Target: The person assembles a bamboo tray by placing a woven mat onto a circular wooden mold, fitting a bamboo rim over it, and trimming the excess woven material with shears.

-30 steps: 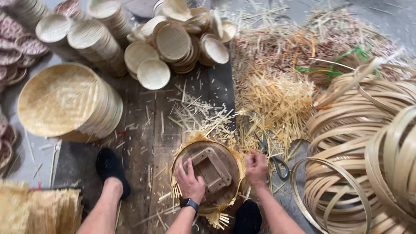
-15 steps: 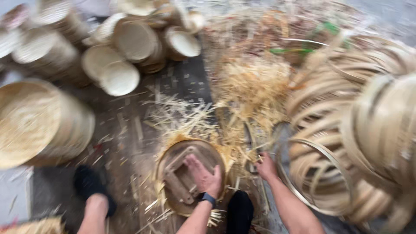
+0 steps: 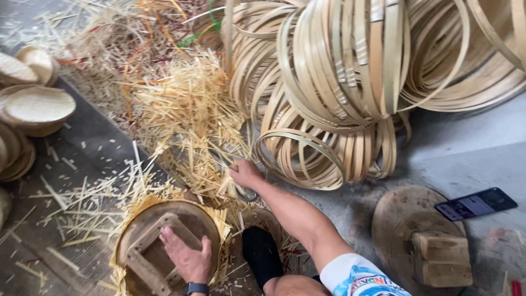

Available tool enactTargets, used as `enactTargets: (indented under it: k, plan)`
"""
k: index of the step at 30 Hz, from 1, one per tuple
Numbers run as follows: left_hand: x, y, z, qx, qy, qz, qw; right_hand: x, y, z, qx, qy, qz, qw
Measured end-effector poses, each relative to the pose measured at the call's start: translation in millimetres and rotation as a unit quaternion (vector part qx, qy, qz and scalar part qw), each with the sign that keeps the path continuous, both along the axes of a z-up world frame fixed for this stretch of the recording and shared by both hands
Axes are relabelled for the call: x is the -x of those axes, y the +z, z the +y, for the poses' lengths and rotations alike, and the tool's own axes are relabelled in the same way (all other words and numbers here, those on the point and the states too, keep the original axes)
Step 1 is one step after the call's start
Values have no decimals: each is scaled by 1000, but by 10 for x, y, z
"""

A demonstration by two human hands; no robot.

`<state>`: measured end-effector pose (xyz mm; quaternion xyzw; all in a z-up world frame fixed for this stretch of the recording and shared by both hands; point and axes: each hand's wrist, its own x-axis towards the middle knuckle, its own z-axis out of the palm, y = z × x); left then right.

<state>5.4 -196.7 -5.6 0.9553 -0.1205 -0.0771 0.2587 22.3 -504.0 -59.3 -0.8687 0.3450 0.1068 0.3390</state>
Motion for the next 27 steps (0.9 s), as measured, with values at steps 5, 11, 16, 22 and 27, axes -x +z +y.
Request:
enactTargets:
  k: [5, 11, 16, 22, 27]
  plan:
    - [-10, -25, 2, -4, 11, 21, 1000, -510, 355, -110, -209, -218, -191, 934]
    - [21, -93, 9, 45, 62, 45, 996, 339, -18, 204, 86, -4, 41, 995]
    - [48, -241, -85, 49, 77, -51, 995, 681, -361, 55, 27, 21, 67, 997]
    - [-78, -205, -65, 67, 35, -47, 996, 643, -137, 11, -142, 107, 52, 983]
    - [-230, -28, -96, 60, 42, -26, 997, 1030, 558, 228, -93, 103, 57, 989]
